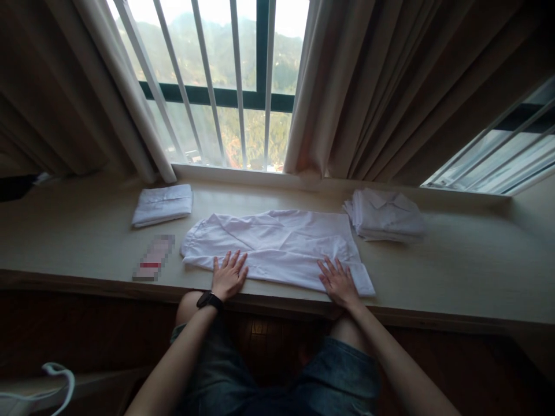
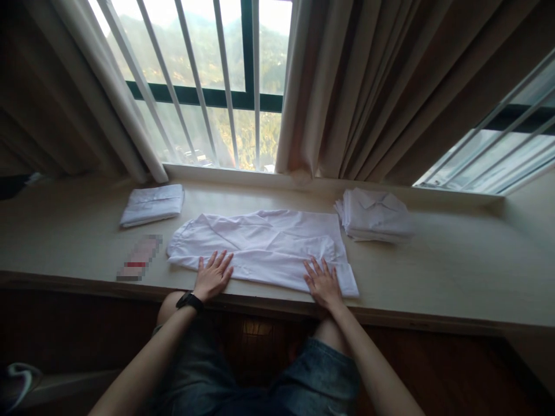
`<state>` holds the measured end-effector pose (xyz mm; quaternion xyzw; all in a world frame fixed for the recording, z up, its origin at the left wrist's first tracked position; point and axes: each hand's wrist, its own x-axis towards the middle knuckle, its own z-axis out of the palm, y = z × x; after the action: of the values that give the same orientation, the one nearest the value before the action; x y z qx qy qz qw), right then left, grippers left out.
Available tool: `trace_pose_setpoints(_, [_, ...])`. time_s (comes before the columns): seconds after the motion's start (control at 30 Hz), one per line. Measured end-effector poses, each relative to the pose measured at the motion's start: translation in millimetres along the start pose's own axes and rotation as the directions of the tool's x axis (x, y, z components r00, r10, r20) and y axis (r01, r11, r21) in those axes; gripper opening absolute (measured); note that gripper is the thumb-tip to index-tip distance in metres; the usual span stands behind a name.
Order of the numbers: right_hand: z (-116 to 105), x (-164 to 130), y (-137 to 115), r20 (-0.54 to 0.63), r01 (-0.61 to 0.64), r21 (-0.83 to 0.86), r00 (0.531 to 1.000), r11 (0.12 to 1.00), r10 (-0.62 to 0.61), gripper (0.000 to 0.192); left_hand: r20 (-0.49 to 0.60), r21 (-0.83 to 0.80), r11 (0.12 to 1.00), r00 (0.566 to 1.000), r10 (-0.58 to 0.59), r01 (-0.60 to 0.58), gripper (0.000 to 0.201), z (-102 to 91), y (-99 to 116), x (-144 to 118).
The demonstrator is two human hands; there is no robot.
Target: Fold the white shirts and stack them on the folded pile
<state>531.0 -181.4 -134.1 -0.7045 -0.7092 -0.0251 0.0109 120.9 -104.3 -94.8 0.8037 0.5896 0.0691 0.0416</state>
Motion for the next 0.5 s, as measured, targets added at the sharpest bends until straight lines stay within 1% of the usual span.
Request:
trace_pose_setpoints(0.07, [-2.2, -2.5, 0.0, -0.032, -0.004, -0.013, 0.999, 1.0, 0.004, 0.053, -0.001, 0.012, 0.999, 0.999, -0.037, 0.037, 0.057, -1.3, -9.8, 0.3])
trace_pose_setpoints(0.13, [-5.9, -5.9, -1.6, -0.099, -0.025, -0.027, 0.995, 0.999, 0.022, 0.052, -0.003, 0.023, 0.999, 0.999, -0.05, 0.05, 0.057, -2.6, -15.0, -0.3])
trace_pose_setpoints(0.23, [-9.2, -10.2, -3.8, -0.201, -0.079, -0.03, 0.977, 0.996, 0.071, 0.052, -0.013, 0.041, 0.997, 0.997, -0.07, 0.071, 0.057, -5.7, -10.0, -2.0])
trace_pose_setpoints(0.27, [-9.2, -10.7, -4.0, -0.204, -0.091, -0.023, 0.975, 0.996, 0.084, 0.052, -0.03, 0.048, 0.996, 0.997, -0.077, 0.079, 0.057, -7.1, -4.1, -2.4])
trace_pose_setpoints(0.33, [-8.2, -10.1, -3.8, -0.152, -0.095, -0.004, 0.984, 0.995, 0.094, 0.052, -0.084, 0.053, 0.997, 0.996, -0.043, 0.048, 0.058, -9.6, 13.1, -2.3])
trace_pose_setpoints(0.43, [-7.6, -6.7, -2.2, -0.045, -0.084, 0.024, 0.995, 0.996, 0.085, 0.053, -0.143, 0.019, 0.994, 0.984, 0.109, -0.108, 0.058, -10.0, 44.3, 1.4])
trace_pose_setpoints(0.5, [-9.0, -4.9, -0.1, -0.015, -0.078, 0.036, 0.997, 0.996, 0.078, 0.054, -0.13, -0.021, 0.987, 0.98, 0.153, -0.157, 0.054, -7.0, 59.4, 6.1])
